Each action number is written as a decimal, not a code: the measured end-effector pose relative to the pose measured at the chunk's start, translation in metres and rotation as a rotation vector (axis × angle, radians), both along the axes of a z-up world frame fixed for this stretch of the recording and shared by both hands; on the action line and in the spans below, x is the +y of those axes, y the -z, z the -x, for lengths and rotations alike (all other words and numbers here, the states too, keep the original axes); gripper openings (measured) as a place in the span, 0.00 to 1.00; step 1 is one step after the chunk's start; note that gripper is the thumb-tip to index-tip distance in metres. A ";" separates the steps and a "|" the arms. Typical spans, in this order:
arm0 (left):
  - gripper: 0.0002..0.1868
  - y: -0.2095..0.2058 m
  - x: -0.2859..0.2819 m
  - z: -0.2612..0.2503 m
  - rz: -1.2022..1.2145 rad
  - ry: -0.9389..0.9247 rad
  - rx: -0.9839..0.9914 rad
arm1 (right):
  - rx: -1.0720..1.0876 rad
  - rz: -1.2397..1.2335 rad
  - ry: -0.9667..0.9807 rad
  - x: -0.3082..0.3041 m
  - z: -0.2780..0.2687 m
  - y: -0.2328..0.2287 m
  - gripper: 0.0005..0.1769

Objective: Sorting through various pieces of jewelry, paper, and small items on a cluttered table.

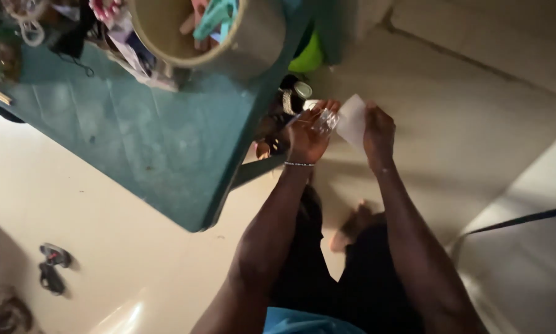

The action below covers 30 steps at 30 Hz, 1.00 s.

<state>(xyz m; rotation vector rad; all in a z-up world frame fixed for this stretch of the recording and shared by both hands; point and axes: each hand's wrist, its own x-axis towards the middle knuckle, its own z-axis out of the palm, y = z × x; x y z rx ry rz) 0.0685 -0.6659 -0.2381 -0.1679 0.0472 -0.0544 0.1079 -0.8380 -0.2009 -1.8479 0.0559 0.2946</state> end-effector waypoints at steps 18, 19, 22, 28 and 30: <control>0.24 0.158 0.040 -0.072 -0.251 -0.291 0.075 | -0.633 -0.148 -0.190 0.079 -0.128 0.194 0.13; 0.24 0.147 0.044 -0.076 -0.396 -0.365 0.416 | -0.643 -0.149 -0.208 0.086 -0.134 0.189 0.14; 0.28 0.192 0.062 -0.073 -0.118 -0.092 -0.419 | -0.646 -0.144 -0.254 0.088 -0.134 0.193 0.18; 0.24 0.164 0.054 -0.079 -0.371 -0.436 0.216 | -0.736 -0.037 -0.323 0.079 -0.123 0.196 0.18; 0.25 0.163 0.054 -0.085 -0.401 -0.471 0.242 | -0.782 -0.012 -0.348 0.076 -0.120 0.187 0.18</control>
